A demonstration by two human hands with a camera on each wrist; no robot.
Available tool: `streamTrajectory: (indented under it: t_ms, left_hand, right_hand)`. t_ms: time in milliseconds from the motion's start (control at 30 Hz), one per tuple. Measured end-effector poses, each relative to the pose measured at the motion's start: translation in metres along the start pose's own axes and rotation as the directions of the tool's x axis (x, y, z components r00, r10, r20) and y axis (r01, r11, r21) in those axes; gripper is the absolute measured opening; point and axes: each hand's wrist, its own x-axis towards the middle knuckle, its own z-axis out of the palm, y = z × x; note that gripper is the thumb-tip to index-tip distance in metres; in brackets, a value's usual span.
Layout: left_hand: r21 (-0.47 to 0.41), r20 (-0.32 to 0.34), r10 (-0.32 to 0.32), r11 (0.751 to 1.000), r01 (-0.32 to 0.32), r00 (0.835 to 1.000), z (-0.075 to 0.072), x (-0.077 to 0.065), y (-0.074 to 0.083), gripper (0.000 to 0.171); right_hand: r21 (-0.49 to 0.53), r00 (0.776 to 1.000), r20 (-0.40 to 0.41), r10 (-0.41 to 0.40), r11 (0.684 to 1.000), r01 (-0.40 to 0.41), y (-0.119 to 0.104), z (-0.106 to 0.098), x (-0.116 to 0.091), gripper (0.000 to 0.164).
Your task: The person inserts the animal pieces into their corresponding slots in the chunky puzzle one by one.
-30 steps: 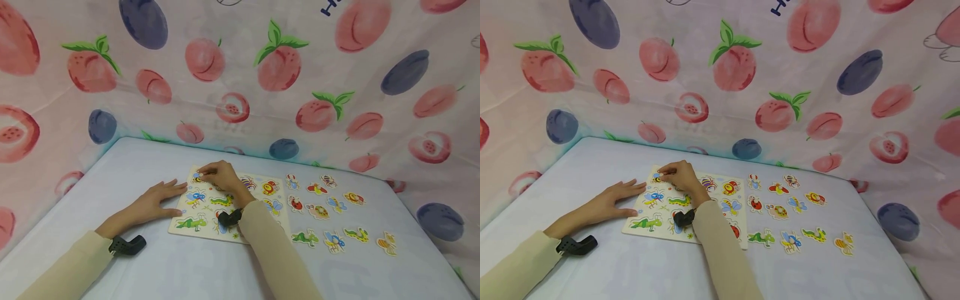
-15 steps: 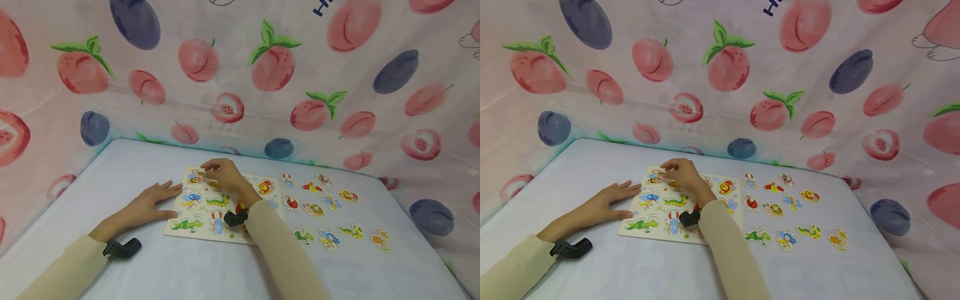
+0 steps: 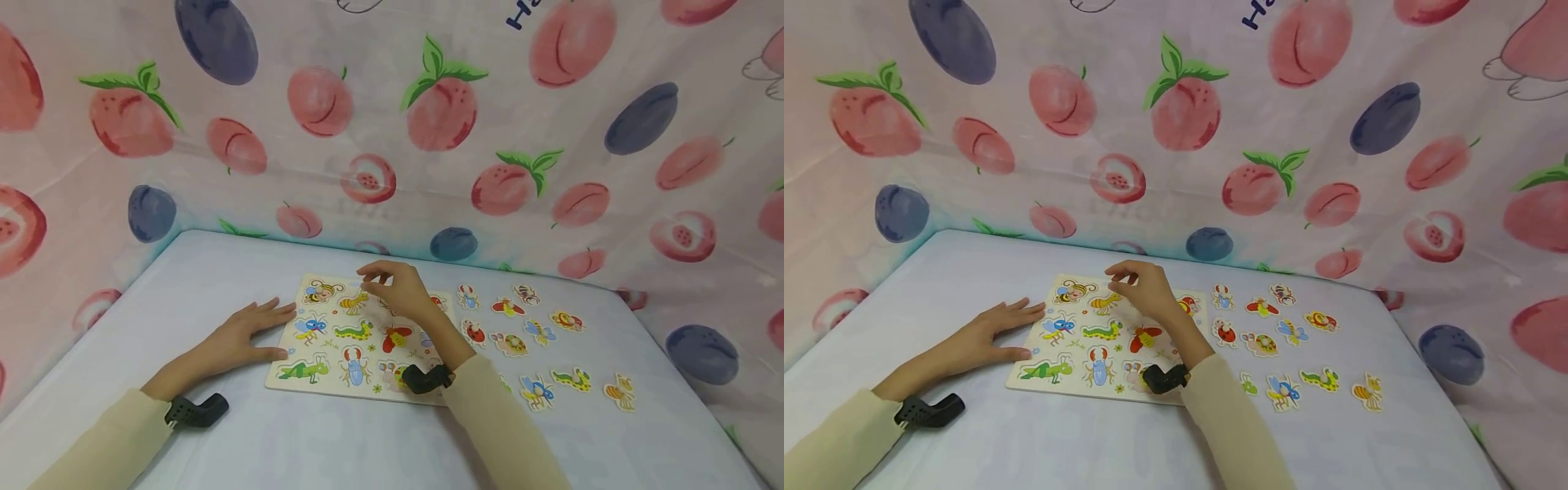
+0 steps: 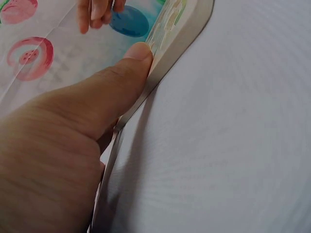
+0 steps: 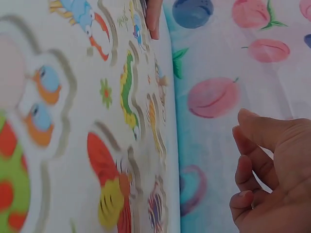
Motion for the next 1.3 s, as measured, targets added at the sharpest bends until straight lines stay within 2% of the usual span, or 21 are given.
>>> streamTrajectory:
  t_ms: [167, 267, 400, 500, 633, 933, 1200, 1300]
  left_hand:
    - [0.000, -0.010, 0.019, 1.000, -0.019, 1.000, -0.001, -0.003, 0.000, 0.078]
    - [-0.003, 0.001, -0.002, 1.000, 0.002, 1.000, -0.002, -0.004, -0.001, 0.079]
    - [-0.002, 0.010, -0.012, 1.000, 0.012, 1.000, -0.004, -0.005, -0.002, 0.079]
    - [-0.004, 0.003, 0.016, 1.000, -0.016, 1.000, -0.005, -0.005, -0.002, 0.078]
    - [-0.007, -0.003, 0.043, 0.999, -0.044, 0.999, -0.006, -0.004, -0.001, 0.076]
    - [-0.002, 0.003, 0.032, 0.999, -0.032, 0.999, -0.006, -0.001, 0.000, 0.077]
    - [-0.008, 0.007, 0.043, 0.999, -0.043, 0.999, -0.003, 0.001, -0.003, 0.077]
    - [-0.005, 0.009, 0.043, 0.999, -0.043, 0.999, -0.003, 0.002, -0.002, 0.077]
  right_hand:
    - [0.009, 0.999, -0.035, -0.011, 1.000, 0.011, 0.004, -0.021, -0.022, 0.017]
    - [0.027, 0.999, -0.052, 0.005, 1.000, -0.003, -0.003, -0.034, -0.040, 0.016]
    - [0.031, 0.996, -0.080, 0.030, 0.999, -0.028, 0.005, -0.047, -0.060, 0.021]
    - [0.005, 0.993, -0.094, 0.067, 0.998, -0.067, 0.022, -0.054, -0.073, 0.026]
    - [-0.004, 0.987, -0.105, 0.124, 0.992, -0.125, 0.027, -0.066, -0.095, 0.027]
    - [-0.072, 0.976, -0.178, 0.127, 0.987, -0.142, 0.042, -0.099, -0.139, 0.027]
    - [-0.148, 0.959, -0.219, 0.182, 0.965, -0.217, 0.051, -0.119, -0.171, 0.026]
    - [-0.144, 0.952, -0.242, 0.189, 0.963, -0.228, 0.057, -0.128, -0.183, 0.028]
